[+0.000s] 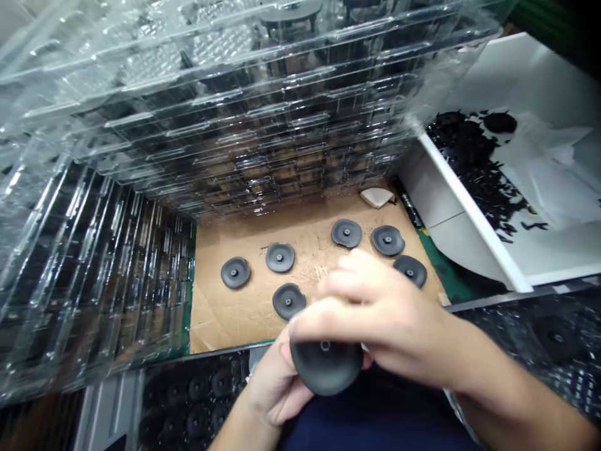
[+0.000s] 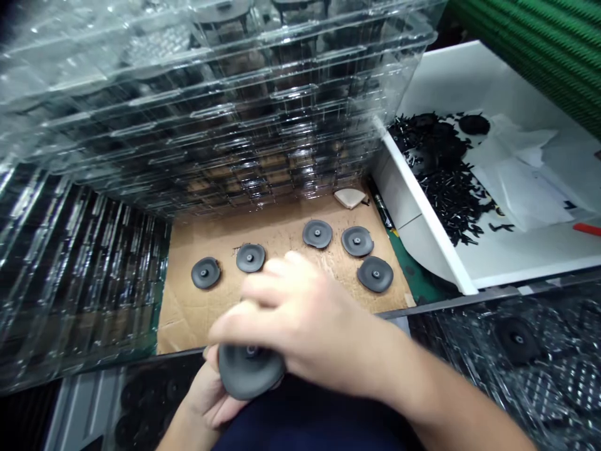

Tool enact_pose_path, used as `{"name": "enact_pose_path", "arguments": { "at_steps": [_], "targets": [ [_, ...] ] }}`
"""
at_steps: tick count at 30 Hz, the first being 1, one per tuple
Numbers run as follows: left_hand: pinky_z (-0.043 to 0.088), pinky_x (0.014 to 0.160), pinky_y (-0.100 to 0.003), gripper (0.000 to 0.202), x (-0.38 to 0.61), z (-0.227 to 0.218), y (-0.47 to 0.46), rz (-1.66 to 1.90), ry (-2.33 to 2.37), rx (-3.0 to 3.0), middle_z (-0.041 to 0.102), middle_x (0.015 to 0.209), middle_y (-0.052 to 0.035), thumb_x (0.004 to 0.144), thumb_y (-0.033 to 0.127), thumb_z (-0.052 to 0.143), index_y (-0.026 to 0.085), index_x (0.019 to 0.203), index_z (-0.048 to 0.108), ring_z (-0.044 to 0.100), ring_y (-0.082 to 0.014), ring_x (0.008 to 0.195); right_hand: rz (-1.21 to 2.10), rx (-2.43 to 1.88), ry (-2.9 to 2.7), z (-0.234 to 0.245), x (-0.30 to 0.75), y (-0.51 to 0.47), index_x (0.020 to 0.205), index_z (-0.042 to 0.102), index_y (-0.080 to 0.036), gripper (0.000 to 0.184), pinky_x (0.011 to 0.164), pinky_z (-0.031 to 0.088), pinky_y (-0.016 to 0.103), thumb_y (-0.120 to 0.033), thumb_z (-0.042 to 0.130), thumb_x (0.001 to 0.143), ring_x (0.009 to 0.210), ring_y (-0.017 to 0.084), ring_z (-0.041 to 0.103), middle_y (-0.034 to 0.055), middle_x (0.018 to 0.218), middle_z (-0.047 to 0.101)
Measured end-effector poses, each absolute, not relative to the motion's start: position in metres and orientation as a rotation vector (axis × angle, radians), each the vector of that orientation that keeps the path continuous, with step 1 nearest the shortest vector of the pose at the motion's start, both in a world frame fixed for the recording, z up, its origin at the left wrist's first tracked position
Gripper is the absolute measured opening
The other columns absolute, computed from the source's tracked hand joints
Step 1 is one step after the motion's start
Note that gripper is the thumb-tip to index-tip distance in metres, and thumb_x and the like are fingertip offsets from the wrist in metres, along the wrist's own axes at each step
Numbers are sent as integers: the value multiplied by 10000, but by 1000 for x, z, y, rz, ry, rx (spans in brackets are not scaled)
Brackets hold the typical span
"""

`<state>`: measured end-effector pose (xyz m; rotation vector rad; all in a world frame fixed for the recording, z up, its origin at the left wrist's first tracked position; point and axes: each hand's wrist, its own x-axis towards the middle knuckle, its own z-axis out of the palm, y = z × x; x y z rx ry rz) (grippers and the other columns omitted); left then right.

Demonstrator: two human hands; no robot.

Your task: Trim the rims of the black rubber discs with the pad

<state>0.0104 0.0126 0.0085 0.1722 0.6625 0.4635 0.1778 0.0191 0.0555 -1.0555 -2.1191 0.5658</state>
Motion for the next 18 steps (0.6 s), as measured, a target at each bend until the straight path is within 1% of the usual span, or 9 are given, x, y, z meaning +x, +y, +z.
{"name": "enact_pose_path", "arguments": {
  "at_steps": [2,4,5,8,11,13,15,17,18],
  "targets": [
    [592,627,-233,351,7,8,13,443,513,115,753,887,-70,625,257,806,146,948,727,725,-222,749,545,-1302,-1961,38,187,19,1035,685,-184,290,692,432,282,-143,413,942,771,154,558,42,852,656],
    [600,643,-232,394,3,7,12,447,402,69,745,990,-64,672,256,772,195,1054,701,724,-227,823,622,-1564,-1750,13,191,9,1096,656,-190,280,733,476,272,-165,425,940,848,158,606,52,938,672],
    [602,655,-232,401,1,6,12,452,380,59,738,1021,-62,684,238,764,207,1077,691,720,-228,855,688,-1657,-1678,-2,191,1,1120,644,-203,279,754,493,274,-189,429,943,878,161,622,50,970,678],
    [603,652,-222,392,-1,7,13,467,392,45,724,1043,-69,680,276,778,197,1056,698,715,-226,873,814,-1786,-1625,-45,186,-22,1117,639,-187,285,789,526,307,-222,418,941,921,184,656,62,1000,701],
    [599,631,-212,466,0,8,16,462,364,23,721,1048,-78,632,354,806,186,1053,698,713,-231,879,785,-1828,-1590,-68,185,-34,1095,621,-154,267,776,541,334,-233,429,927,914,210,674,85,1010,709],
    [598,641,-218,500,1,8,17,445,361,30,722,1052,-83,608,355,821,192,1062,691,709,-237,897,734,-1867,-1526,-59,189,-34,1095,594,-149,255,745,541,332,-260,436,928,896,215,676,97,1036,700],
    [597,663,-237,516,4,9,17,435,385,49,719,1051,-81,583,353,836,203,1055,690,706,-237,902,648,-1864,-1456,-32,191,-31,1097,575,-169,231,700,529,297,-283,460,931,859,196,672,85,1042,692],
    [593,681,-267,569,7,10,13,462,496,132,720,1023,-90,531,388,856,198,1042,693,704,-243,880,536,-1716,-1524,3,189,-26,1120,574,-216,217,679,498,266,-292,490,935,835,166,656,50,1024,693],
    [589,707,-294,598,8,12,11,492,581,188,721,1004,-98,509,416,860,191,1038,695,698,-257,891,473,-1563,-1636,21,185,-23,1133,582,-238,219,680,477,267,-289,493,939,814,157,645,31,977,701]
  ]
}}
